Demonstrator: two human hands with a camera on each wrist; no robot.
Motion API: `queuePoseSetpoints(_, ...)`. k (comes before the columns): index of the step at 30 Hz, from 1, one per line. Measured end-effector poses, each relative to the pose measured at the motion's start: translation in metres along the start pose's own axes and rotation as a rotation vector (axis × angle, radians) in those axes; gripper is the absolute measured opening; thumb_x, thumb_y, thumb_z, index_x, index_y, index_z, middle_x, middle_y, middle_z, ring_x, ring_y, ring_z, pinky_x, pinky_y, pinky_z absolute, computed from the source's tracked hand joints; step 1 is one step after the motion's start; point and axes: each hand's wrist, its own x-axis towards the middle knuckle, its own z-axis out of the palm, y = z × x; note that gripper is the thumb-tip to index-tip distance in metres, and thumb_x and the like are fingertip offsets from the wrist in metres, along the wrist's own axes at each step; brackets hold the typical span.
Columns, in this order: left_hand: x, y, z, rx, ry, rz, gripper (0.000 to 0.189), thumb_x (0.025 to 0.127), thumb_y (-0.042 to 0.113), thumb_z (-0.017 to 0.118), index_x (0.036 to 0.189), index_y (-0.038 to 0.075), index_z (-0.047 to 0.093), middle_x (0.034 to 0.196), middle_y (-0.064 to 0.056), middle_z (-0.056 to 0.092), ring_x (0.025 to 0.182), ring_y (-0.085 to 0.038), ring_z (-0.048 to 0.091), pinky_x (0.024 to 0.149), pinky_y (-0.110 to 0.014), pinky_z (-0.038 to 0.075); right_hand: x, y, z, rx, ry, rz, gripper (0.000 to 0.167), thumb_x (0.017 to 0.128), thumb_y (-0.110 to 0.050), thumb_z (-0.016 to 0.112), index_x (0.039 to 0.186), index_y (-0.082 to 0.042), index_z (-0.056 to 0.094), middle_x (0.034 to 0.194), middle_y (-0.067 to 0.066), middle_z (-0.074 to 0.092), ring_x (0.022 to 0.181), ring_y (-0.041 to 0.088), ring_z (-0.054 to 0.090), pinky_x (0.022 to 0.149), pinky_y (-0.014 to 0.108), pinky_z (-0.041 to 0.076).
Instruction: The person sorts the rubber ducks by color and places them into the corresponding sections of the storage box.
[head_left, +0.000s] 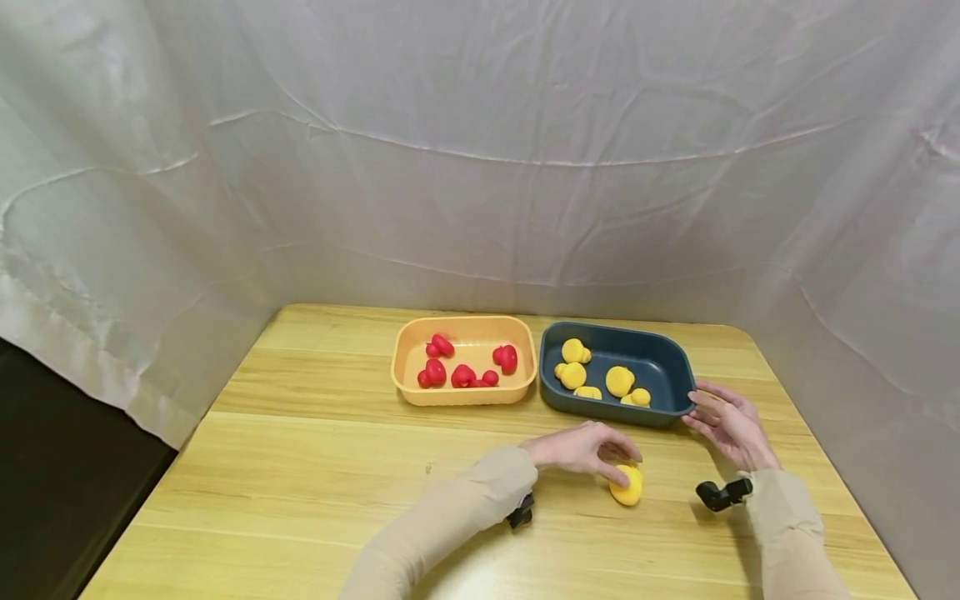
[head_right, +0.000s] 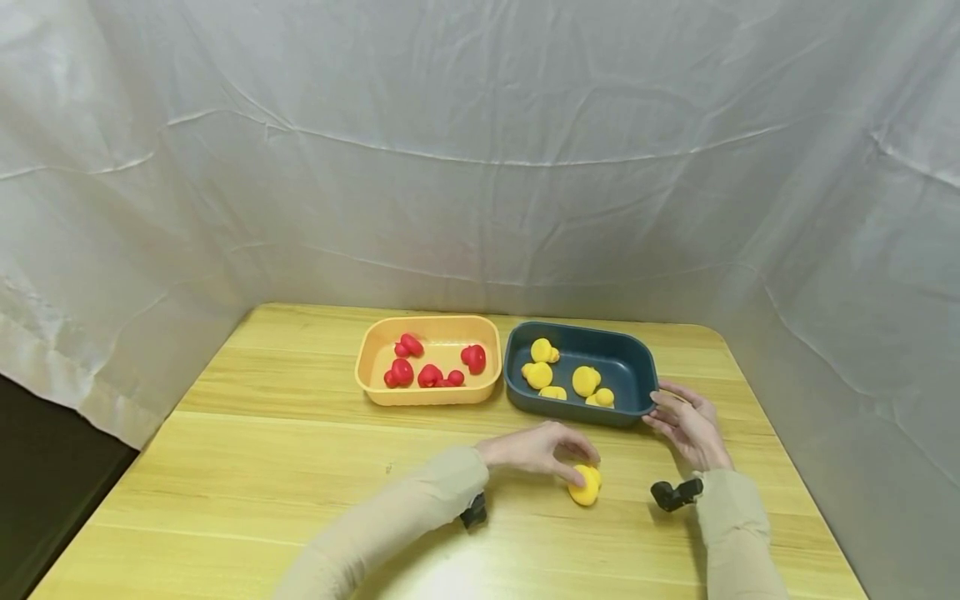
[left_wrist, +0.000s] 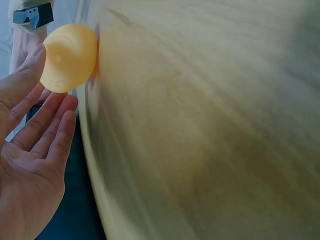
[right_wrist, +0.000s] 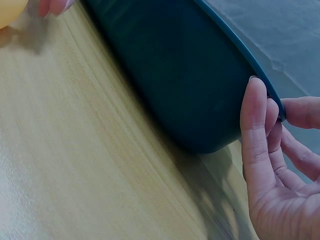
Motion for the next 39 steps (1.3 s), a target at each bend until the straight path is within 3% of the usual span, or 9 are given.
queuePoseSetpoints(15, 0.0045, -0.0048, 0.0055, -0.078, -0.006, -0.004, 0.034, 0.09, 0.013, 0.076, 0.121, 0.003, 0.067, 0.123, -0.008, 0.071, 0.113, 0.002, 0.064, 0.101, -0.007, 0.046, 0.0003, 0.0005, 0.0001, -0.002, -0.004, -0.014, 0.021, 0.101, -0.008, 0.06, 0.107, -0.024, 0.07, 0.095, -0.003, 0.064, 0.074, 0.012, 0.068, 0.076, 0.024, 0.064)
queuePoseSetpoints(30, 0.0041, -0.0054, 0.0065, -0.115, -0.013, -0.013, 0.028, 0.09, 0.011, 0.074, 0.116, 0.002, 0.068, 0.127, -0.009, 0.068, 0.114, 0.002, 0.063, 0.102, -0.007, 0.045, -0.0007, 0.0001, 0.001, -0.005, 0.002, -0.004, 0.021, 0.1, -0.009, 0.061, 0.108, -0.025, 0.07, 0.096, -0.003, 0.064, 0.074, 0.013, 0.068, 0.075, 0.024, 0.063)
queuePoseSetpoints(39, 0.0022, -0.0046, 0.007, -0.128, -0.001, -0.026, 0.026, 0.089, 0.01, 0.076, 0.113, 0.002, 0.067, 0.117, -0.007, 0.07, 0.101, 0.006, 0.061, 0.097, -0.008, 0.049, -0.0015, 0.0003, 0.0002, 0.004, -0.009, -0.008, 0.021, 0.101, -0.008, 0.06, 0.109, -0.024, 0.07, 0.096, -0.002, 0.064, 0.074, 0.013, 0.069, 0.076, 0.024, 0.063)
